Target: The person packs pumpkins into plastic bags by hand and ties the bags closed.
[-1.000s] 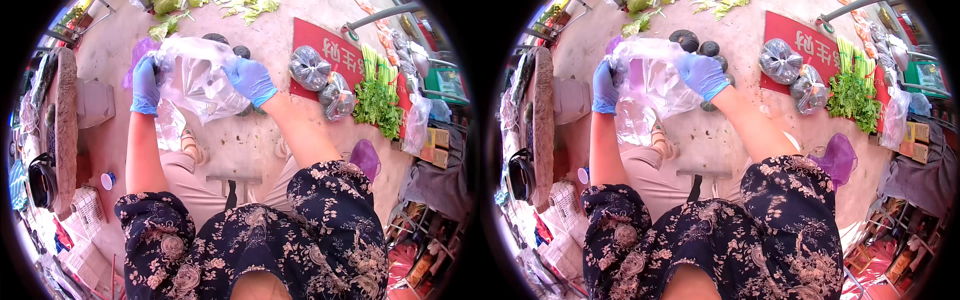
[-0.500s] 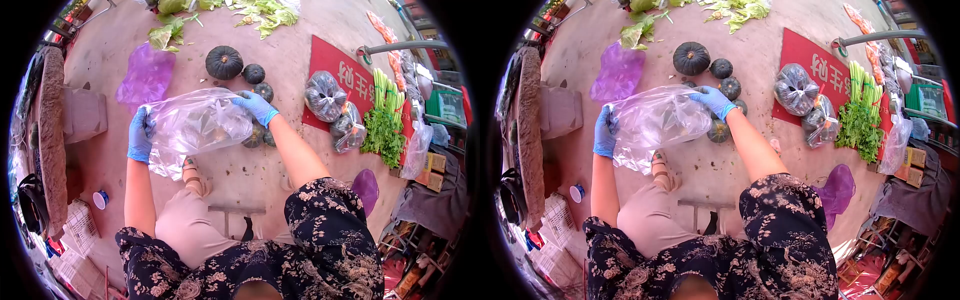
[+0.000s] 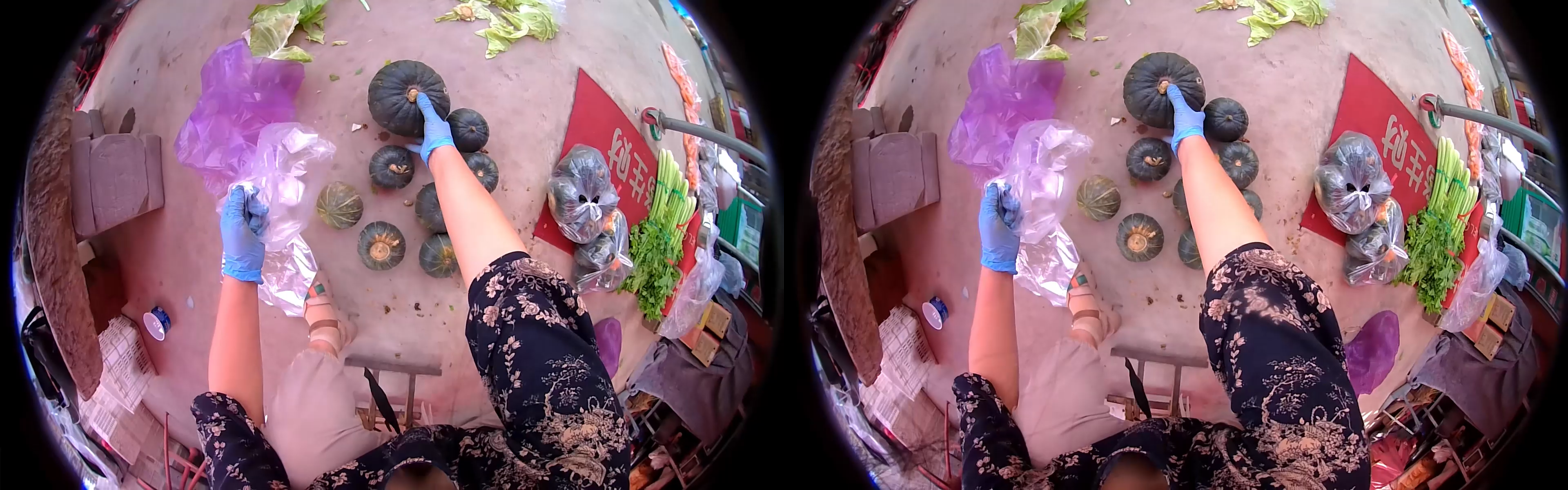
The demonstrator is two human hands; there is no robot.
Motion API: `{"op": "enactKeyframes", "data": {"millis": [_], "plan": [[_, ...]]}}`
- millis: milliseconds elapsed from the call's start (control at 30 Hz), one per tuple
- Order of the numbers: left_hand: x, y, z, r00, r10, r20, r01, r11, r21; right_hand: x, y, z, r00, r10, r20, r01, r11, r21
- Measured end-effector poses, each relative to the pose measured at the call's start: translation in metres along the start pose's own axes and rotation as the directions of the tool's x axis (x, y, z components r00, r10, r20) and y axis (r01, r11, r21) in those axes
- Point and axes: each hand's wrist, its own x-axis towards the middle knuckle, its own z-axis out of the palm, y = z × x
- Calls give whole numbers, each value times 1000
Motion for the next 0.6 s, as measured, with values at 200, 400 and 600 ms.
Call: {"op": "enactKeyframes", "data": {"millis": [200, 400, 600], "plan": [[12, 11, 40, 996, -4, 89, 5, 1000, -11, 27, 3, 5, 995, -64, -76, 78, 978, 194], [17, 5, 38, 997, 22, 73, -25, 999, 36, 38, 24, -22, 914, -385, 127, 354, 911, 214], [19, -10, 29, 1000, -8, 14, 7, 998, 60, 29, 20, -49, 788, -291, 543, 122, 938, 325]]}}
